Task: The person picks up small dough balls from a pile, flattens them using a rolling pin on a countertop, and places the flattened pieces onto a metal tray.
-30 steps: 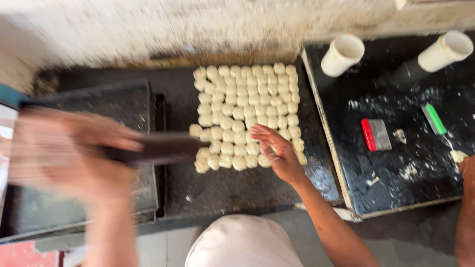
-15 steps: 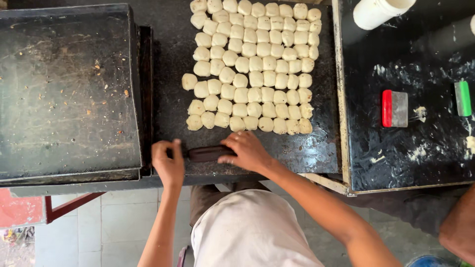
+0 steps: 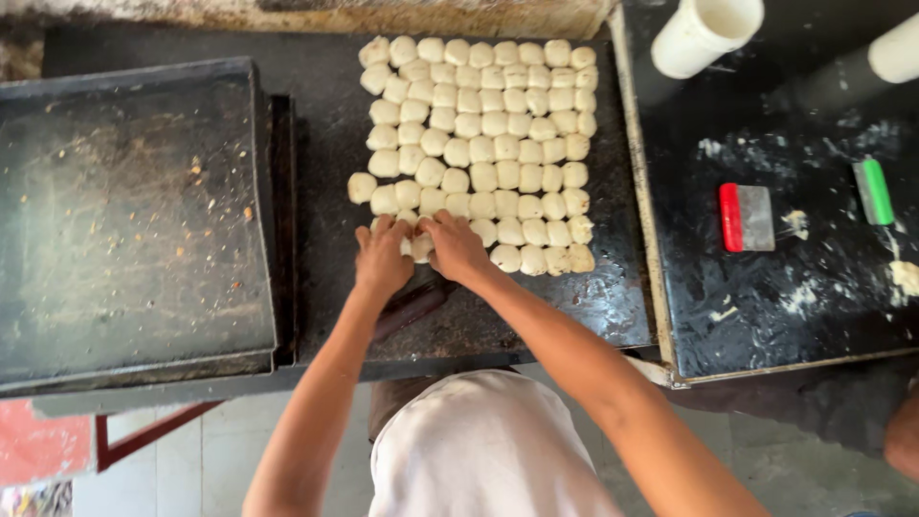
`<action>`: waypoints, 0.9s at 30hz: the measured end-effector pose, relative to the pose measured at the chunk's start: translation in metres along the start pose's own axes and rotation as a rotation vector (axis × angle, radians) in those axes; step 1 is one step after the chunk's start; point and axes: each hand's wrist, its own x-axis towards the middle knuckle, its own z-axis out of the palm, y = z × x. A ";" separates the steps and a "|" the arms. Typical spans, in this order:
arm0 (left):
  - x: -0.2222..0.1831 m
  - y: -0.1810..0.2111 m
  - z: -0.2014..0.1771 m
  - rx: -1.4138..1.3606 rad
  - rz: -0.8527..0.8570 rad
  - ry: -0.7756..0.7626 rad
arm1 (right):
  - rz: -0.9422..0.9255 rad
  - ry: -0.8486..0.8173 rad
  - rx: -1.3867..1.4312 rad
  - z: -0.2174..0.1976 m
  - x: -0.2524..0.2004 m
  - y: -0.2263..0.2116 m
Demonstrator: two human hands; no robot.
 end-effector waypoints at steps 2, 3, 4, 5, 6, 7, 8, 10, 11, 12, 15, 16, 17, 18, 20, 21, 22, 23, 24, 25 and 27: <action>0.008 -0.001 -0.012 -0.020 0.040 -0.093 | -0.058 -0.052 0.162 -0.018 0.003 0.010; 0.014 0.000 -0.021 -0.029 0.057 -0.139 | -0.047 -0.082 0.184 -0.031 0.005 0.014; 0.022 0.000 -0.032 -0.049 0.117 -0.105 | -0.041 -0.115 0.210 -0.045 0.008 0.015; 0.032 0.002 -0.044 -0.069 0.176 -0.070 | -0.034 -0.147 0.236 -0.060 0.012 0.015; 0.043 0.007 -0.056 -0.089 0.235 -0.033 | -0.064 -0.087 0.216 -0.076 0.017 0.016; 0.055 0.012 -0.069 -0.085 0.219 -0.038 | -0.093 -0.027 0.195 -0.092 0.023 0.019; 0.068 0.018 -0.082 -0.083 0.202 -0.044 | -0.046 -0.011 0.162 -0.107 0.031 0.021; 0.086 0.030 -0.103 -0.143 0.293 0.059 | -0.041 0.079 0.112 -0.130 0.044 0.029; 0.089 0.036 -0.107 -0.175 0.339 0.109 | -0.083 0.152 0.094 -0.136 0.045 0.036; 0.083 0.041 -0.105 -0.019 0.374 0.209 | -0.120 0.219 0.080 -0.137 0.038 0.043; 0.048 0.057 -0.074 0.315 0.378 0.279 | -0.134 0.195 0.134 -0.122 -0.012 0.071; 0.034 0.063 -0.059 0.339 0.314 0.159 | -0.081 0.171 0.091 -0.116 -0.036 0.081; 0.027 0.069 -0.044 0.279 0.321 -0.009 | -0.027 0.147 0.047 -0.109 -0.059 0.091; 0.016 0.075 -0.024 0.212 0.323 -0.185 | 0.135 0.041 -0.029 -0.100 -0.084 0.102; 0.004 0.094 0.017 0.309 0.489 -0.200 | 0.342 -0.083 -0.129 -0.084 -0.121 0.122; 0.003 0.103 0.034 0.309 0.500 -0.152 | 0.388 -0.102 -0.152 -0.076 -0.132 0.129; -0.002 0.111 0.050 0.312 0.514 -0.115 | 0.440 -0.124 -0.168 -0.065 -0.141 0.132; -0.006 0.116 0.064 0.315 0.528 -0.078 | 0.382 -0.070 -0.148 -0.055 -0.144 0.133; -0.002 0.123 0.074 0.340 0.500 -0.058 | 0.322 -0.007 -0.135 -0.050 -0.138 0.137; 0.002 0.129 0.081 0.365 0.472 -0.038 | 0.262 0.058 -0.123 -0.047 -0.130 0.140; 0.004 0.136 0.093 0.344 0.442 -0.003 | 0.383 0.010 -0.077 -0.040 -0.119 0.142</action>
